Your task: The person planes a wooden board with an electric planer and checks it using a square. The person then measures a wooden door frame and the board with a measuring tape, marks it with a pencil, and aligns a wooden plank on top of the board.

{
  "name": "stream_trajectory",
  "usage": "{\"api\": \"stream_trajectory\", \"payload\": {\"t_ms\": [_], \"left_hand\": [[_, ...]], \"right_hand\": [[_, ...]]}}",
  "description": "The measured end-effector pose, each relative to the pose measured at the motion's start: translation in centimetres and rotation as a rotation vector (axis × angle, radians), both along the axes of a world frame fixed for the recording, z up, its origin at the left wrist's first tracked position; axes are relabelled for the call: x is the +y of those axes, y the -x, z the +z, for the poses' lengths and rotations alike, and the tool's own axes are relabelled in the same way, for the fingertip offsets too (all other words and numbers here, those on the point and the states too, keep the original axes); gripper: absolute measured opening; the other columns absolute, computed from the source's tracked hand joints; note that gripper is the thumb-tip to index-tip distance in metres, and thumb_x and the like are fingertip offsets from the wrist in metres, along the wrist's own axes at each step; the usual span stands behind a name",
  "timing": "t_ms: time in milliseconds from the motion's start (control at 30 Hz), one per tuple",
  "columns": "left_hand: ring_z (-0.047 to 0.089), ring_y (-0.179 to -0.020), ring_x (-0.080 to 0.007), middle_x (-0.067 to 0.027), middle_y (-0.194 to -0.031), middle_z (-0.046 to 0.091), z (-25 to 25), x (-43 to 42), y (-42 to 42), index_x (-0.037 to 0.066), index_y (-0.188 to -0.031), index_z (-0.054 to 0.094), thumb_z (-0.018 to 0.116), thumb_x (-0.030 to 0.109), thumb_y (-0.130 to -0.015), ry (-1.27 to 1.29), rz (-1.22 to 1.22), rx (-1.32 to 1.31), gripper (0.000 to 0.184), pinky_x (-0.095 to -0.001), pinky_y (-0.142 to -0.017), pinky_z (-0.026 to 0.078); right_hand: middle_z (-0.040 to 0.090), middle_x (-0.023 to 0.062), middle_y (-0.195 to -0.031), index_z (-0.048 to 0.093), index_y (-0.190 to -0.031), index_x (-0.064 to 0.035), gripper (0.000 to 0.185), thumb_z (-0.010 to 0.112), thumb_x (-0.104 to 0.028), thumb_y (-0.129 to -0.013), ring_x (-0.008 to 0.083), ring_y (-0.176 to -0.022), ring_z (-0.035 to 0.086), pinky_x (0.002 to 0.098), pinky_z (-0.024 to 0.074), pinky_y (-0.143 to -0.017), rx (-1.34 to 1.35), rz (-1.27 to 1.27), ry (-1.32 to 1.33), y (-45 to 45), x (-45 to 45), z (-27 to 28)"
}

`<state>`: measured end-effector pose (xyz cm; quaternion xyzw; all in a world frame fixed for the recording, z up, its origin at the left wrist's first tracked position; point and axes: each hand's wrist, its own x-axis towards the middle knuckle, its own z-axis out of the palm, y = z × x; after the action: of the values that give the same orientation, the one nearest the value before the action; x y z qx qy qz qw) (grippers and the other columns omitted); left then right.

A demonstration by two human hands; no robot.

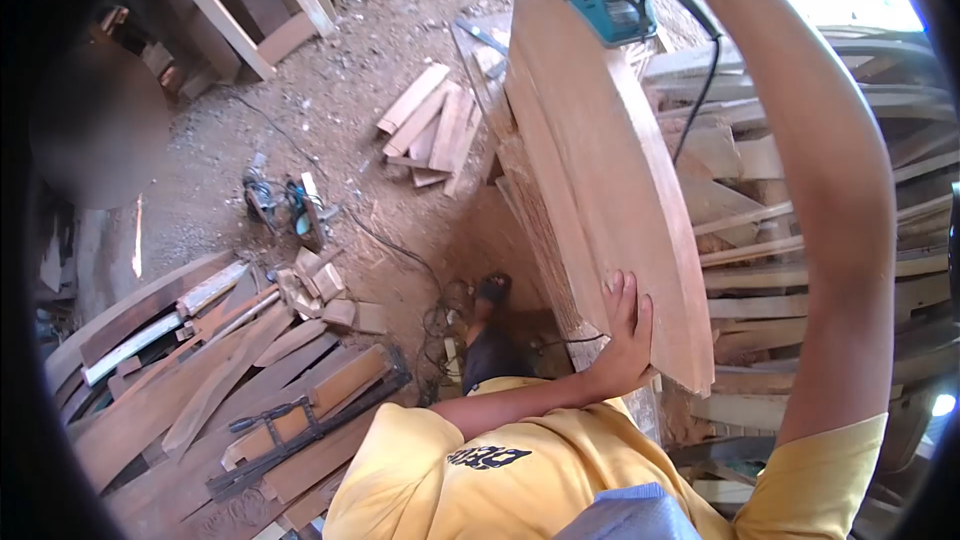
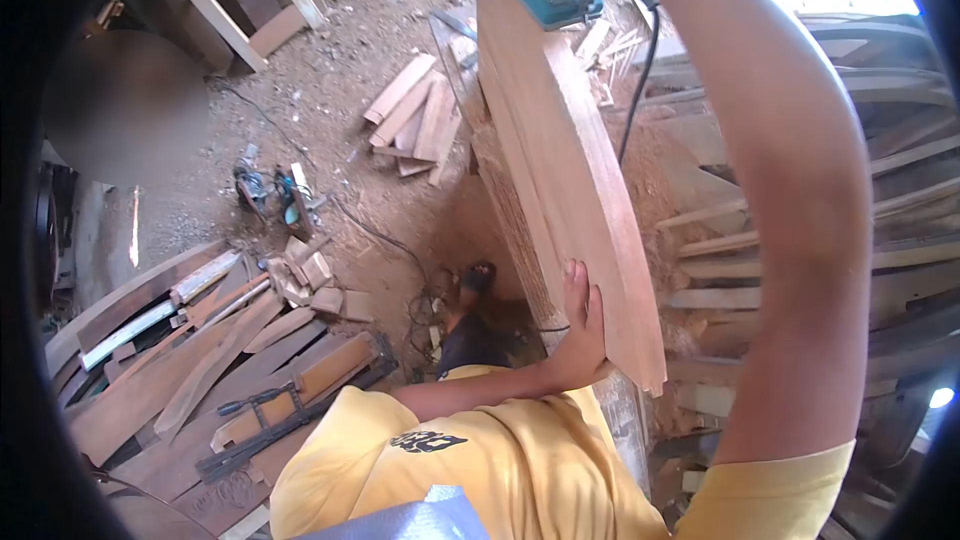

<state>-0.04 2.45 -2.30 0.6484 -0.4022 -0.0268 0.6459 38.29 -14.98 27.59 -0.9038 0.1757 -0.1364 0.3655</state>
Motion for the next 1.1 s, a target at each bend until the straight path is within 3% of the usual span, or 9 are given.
{"api": "stream_trajectory", "payload": {"t_ms": [100,133,167,267,400,467,567,800,1100], "left_hand": [[-0.011,-0.150,-0.0621,-0.0395,-0.163,-0.016,-0.3,0.8,-0.3,-0.002,-0.161,-0.012,0.085,0.017,-0.070,-0.025,-0.005,-0.006,0.134,-0.0726,-0.118,0.000],[-0.011,-0.150,-0.0621,-0.0395,-0.163,-0.016,-0.2,1.2,-0.4,-0.002,-0.161,-0.012,0.085,0.017,-0.070,-0.024,0.008,-0.028,0.134,-0.0726,-0.118,0.000],[-0.011,-0.152,-0.0593,-0.0382,-0.163,-0.016,0.0,1.5,-0.6,-0.002,-0.161,-0.012,0.083,0.016,-0.071,-0.001,0.002,-0.002,0.133,-0.0689,-0.120,0.000],[-0.013,-0.154,-0.0538,-0.0354,-0.165,-0.017,2.4,2.7,-2.4,-0.002,-0.161,-0.015,0.080,0.016,-0.075,0.005,-0.003,0.023,0.129,-0.0621,-0.124,0.001],[-0.013,-0.156,-0.0460,-0.0295,-0.168,-0.015,8.9,3.4,-7.3,0.000,-0.161,-0.015,0.073,0.011,-0.077,-0.063,0.027,0.073,0.122,-0.0548,-0.126,0.001],[-0.008,-0.157,-0.0456,-0.0305,-0.167,-0.010,11.8,3.6,-11.1,0.001,-0.162,-0.012,0.075,0.009,-0.075,-0.090,0.074,-0.022,0.124,-0.0513,-0.127,0.004],[0.000,-0.156,-0.0444,-0.0320,-0.166,-0.001,16.5,3.8,-16.1,0.001,-0.163,-0.008,0.076,0.013,-0.077,-0.114,0.102,0.087,0.121,-0.0471,-0.127,0.007],[0.013,-0.154,-0.0395,-0.0307,-0.163,0.012,17.3,2.7,-21.2,0.000,-0.163,-0.009,0.078,0.016,-0.079,0.066,0.027,0.241,0.122,-0.0374,-0.125,0.015],[0.018,-0.153,-0.0373,-0.0287,-0.163,0.012,16.9,1.7,-21.5,0.000,-0.164,-0.005,0.079,0.009,-0.079,0.112,-0.027,0.300,0.119,-0.0359,-0.124,0.020]], "right_hand": [[0.056,0.0060,-0.065,0.065,-0.081,0.0000,0.011,0.071,-0.010,-0.083,0.0157,-0.053,0.055,0.0344,0.0416,-0.046,-0.061,0.070,-0.426,0.0,-3.1,-1.6],[0.049,-0.0039,-0.054,0.063,-0.078,-0.0108,0.027,0.079,-0.029,-0.089,0.0054,-0.044,0.042,0.0237,0.0315,-0.044,-0.004,0.143,-0.338,1.9,-4.3,-2.7],[0.050,-0.0028,-0.052,0.059,-0.066,-0.0150,0.037,0.082,-0.035,-0.086,0.0061,-0.044,0.042,0.0244,0.0311,-0.045,0.087,0.056,-0.367,4.3,-5.6,-2.5],[0.043,-0.0021,-0.045,0.052,-0.053,-0.0147,0.048,0.079,-0.034,-0.087,0.0093,-0.045,0.043,0.0268,0.0331,-0.048,0.118,-0.056,-0.252,15.8,-6.2,-2.6],[0.050,-0.0032,-0.059,0.070,-0.096,-0.0032,0.026,0.076,-0.028,-0.089,0.0079,-0.043,0.043,0.0265,0.0312,-0.042,-0.007,-0.178,-0.341,32.8,-2.5,-2.5],[0.054,-0.0024,-0.062,0.071,-0.100,-0.0024,0.024,0.076,-0.023,-0.090,0.0073,-0.044,0.045,0.0259,0.0320,-0.040,-0.024,-0.232,-0.354,40.2,-2.4,-5.0],[0.050,-0.0020,-0.056,0.071,-0.096,-0.0054,0.026,0.082,-0.028,-0.088,0.0083,-0.042,0.046,0.0259,0.0329,-0.040,-0.018,-0.393,-0.399,49.6,-1.2,-10.0],[0.052,0.0006,-0.057,0.063,-0.084,-0.0033,0.021,0.076,-0.017,-0.094,0.0103,-0.043,0.048,0.0277,0.0370,-0.040,0.030,-0.595,-0.555,61.3,0.2,-20.7],[0.051,0.0007,-0.057,0.063,-0.080,-0.0028,0.024,0.074,-0.018,-0.095,0.0107,-0.042,0.047,0.0277,0.0354,-0.040,0.035,-0.670,-0.603,62.6,1.8,-21.3]]}}
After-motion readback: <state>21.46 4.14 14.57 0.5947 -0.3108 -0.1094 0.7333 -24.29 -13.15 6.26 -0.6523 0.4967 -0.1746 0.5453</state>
